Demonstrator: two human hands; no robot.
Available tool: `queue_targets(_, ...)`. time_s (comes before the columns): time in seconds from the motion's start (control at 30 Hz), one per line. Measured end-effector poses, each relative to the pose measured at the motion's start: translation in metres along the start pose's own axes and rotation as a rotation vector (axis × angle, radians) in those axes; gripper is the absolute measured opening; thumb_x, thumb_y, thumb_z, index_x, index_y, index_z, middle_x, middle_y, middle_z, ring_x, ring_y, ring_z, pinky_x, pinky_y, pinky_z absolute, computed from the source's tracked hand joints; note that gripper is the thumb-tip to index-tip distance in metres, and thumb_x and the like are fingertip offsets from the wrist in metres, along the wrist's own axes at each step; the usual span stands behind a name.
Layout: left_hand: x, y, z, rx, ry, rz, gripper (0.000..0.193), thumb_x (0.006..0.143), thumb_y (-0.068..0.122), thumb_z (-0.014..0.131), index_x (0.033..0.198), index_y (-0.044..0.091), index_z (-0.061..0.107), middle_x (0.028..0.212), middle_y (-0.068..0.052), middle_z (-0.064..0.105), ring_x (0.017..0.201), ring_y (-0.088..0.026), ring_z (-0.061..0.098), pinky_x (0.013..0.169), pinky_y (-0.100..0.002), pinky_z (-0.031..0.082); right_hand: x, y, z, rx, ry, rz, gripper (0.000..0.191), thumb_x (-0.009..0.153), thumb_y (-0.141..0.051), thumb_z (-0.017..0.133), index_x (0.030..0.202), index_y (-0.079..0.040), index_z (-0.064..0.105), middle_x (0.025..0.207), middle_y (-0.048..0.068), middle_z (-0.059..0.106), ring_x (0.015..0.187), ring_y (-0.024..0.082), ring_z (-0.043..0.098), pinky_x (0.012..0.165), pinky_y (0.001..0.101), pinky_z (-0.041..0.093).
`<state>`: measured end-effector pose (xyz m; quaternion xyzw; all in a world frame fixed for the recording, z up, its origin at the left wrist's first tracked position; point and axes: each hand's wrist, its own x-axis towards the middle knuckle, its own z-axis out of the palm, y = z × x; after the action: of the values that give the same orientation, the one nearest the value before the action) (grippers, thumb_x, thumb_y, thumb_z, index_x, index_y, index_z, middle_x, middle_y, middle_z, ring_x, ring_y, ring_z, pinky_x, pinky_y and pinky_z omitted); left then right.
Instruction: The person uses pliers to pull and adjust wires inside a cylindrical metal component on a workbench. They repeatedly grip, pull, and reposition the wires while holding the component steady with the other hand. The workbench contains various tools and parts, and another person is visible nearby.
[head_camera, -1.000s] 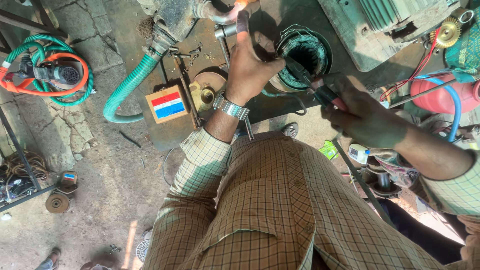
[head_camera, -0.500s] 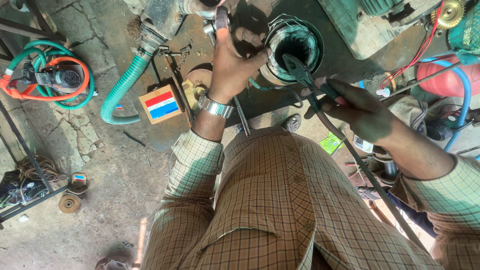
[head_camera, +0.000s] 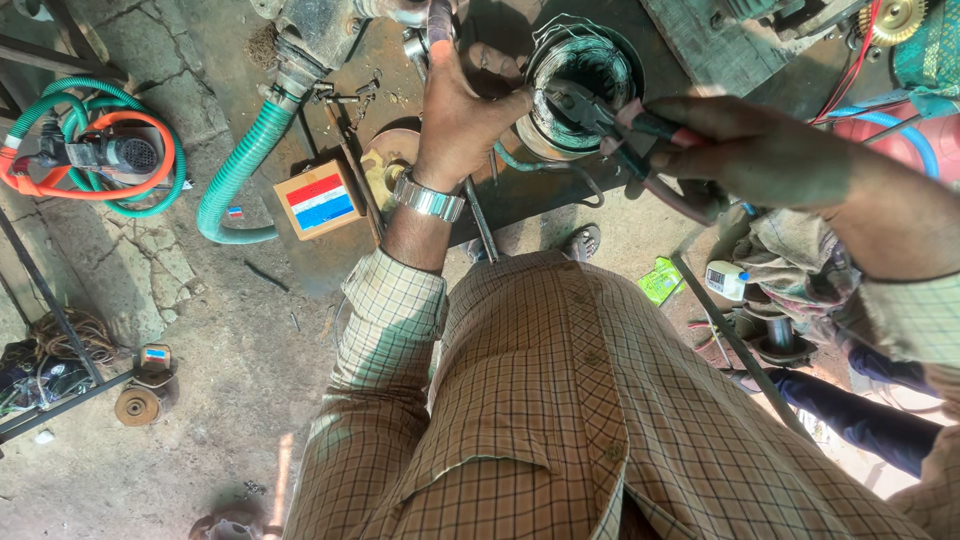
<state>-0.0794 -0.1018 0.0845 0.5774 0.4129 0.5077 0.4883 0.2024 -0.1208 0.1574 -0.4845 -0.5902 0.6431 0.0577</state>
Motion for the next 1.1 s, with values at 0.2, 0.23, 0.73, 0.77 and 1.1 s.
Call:
queue_targets(0.2,-0.002,-0.006,-0.001,-0.069,-0.001,-0.008,0.032,0.089,-0.002,0.079,0.117,0.0,0.063,0.108,-0.007,0.074,0.099,-0.014,0.076,0.091,-0.032,0.066,0.001,-0.027,-0.01,-0.197,-0.01,0.172,0.061,0.099,-0.013,0.057,0.159,-0.019,0.049,0.072,0.009,0.059,0.056,0.014,0.055,0.053,0.0324,0.047)
queue_targets(0.23,-0.002,-0.006,-0.001,-0.118,-0.008,-0.009,0.033,0.089,-0.001,0.078,0.118,0.001,0.062,0.109,-0.006,0.074,0.1,-0.014,0.076,0.092,-0.032,0.066,0.002,-0.03,-0.01,-0.194,-0.015,0.16,0.059,0.098,-0.014,0.058,0.156,-0.018,0.049,0.074,0.008,0.063,0.057,0.013,0.055,0.054,0.0316,0.047)
queue_targets(0.73,-0.008,-0.009,-0.001,0.136,0.055,0.02,0.029,0.087,0.002,0.08,0.112,0.001,0.065,0.102,-0.005,0.077,0.094,-0.012,0.076,0.087,-0.03,0.064,0.02,-0.066,-0.016,-0.377,-0.046,0.466,0.031,0.106,-0.019,0.058,0.13,-0.001,0.066,0.084,0.013,0.076,0.064,0.022,0.064,0.06,0.039,0.053)
queue_targets(0.77,-0.008,-0.01,-0.001,0.15,0.051,0.021,0.028,0.087,0.002,0.08,0.11,0.002,0.065,0.101,-0.004,0.076,0.093,-0.012,0.076,0.086,-0.03,0.064,0.021,-0.074,-0.017,-0.404,-0.03,0.509,0.031,0.105,-0.019,0.058,0.13,-0.002,0.066,0.084,0.014,0.076,0.063,0.023,0.064,0.06,0.0393,0.053)
queue_targets(1.1,-0.009,-0.006,0.001,0.09,0.09,-0.016,0.046,0.082,0.004,0.079,0.115,0.004,0.047,0.091,0.0,0.07,0.084,-0.008,0.07,0.075,-0.026,0.06,0.027,-0.13,-0.001,-0.545,-0.04,0.693,0.033,0.102,-0.019,0.058,0.134,-0.013,0.063,0.078,0.015,0.072,0.058,0.025,0.064,0.055,0.0425,0.054)
